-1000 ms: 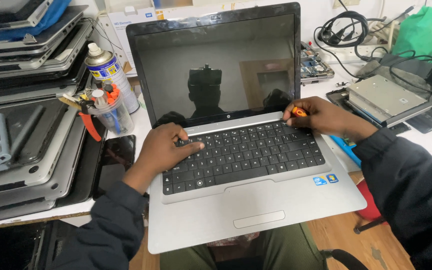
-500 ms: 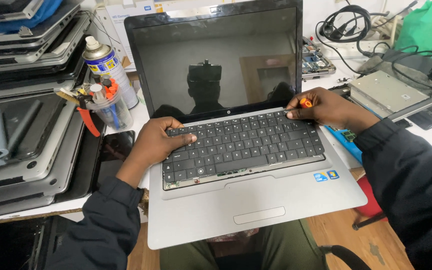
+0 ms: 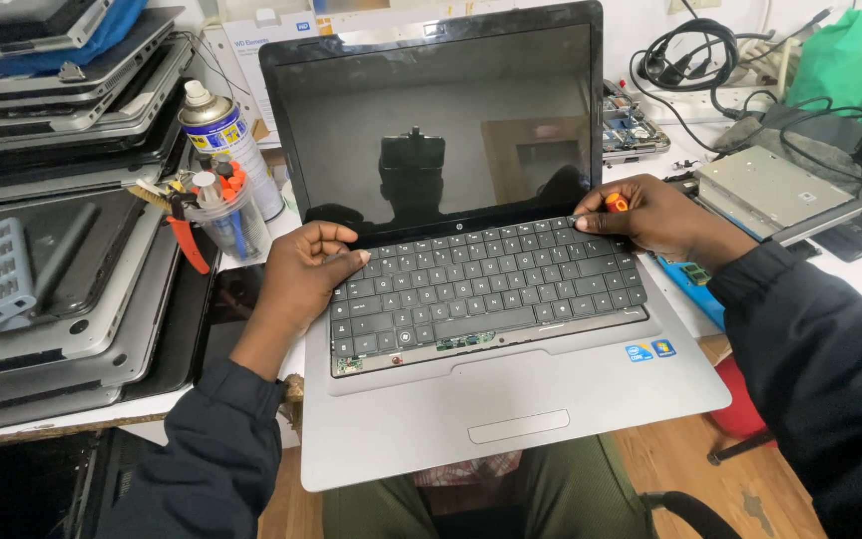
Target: The person uses a screwdriver to remove screws from the bottom of a laptop, then flips it over to remove the keyboard cover. They continue to unscrew components inside the laptop chassis.
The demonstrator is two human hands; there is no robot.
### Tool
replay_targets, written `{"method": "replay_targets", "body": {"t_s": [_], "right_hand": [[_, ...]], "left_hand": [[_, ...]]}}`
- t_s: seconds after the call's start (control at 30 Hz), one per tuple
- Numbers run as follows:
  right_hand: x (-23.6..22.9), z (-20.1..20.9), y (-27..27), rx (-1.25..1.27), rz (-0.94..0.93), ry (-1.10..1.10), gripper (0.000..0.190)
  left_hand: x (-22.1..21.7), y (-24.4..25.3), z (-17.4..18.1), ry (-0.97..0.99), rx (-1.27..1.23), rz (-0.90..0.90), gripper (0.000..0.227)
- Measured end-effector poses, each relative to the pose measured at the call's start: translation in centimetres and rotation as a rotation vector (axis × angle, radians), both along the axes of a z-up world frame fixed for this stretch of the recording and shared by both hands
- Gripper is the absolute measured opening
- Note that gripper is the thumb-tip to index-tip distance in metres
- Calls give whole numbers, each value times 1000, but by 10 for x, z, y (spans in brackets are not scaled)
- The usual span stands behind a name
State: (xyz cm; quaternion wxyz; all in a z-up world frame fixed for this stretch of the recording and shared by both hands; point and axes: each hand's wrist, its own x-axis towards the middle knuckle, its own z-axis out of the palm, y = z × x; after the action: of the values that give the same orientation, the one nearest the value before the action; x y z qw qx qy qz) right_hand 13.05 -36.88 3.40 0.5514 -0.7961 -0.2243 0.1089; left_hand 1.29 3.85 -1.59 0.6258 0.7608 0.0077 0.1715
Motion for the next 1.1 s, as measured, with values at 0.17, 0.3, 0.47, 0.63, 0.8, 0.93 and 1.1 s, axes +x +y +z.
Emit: {"method": "replay_targets", "body": {"t_s": [0.17,0.3,0.47,0.63,0.8,0.93,1.1], "right_hand": [[1,-3,2,45,-17,-12,14],[5,-6,1,65,-19,-9,14],[9,-10,-1,107,-34,-7,13],[-2,-1,-4,128,-42,-24,16],[-17,27,-15,-40,-134,70,9],[-55,54,-19,-138,-157,-61,14],[-90,49,-43,-328,-228,-371,23]], "left_hand": [[4,2,-9,-20,-51,19,33],[5,2,-11,-29,-55,19,32],[1,1,-10,-39,-65,43,28],[-5,1,-2,-59,-81,53,30],[-22,-5,20,-144,-65,41,23],[-52,-13,47,-241,88,41,21],[-100,-22,69,-332,338,7,26]]}}
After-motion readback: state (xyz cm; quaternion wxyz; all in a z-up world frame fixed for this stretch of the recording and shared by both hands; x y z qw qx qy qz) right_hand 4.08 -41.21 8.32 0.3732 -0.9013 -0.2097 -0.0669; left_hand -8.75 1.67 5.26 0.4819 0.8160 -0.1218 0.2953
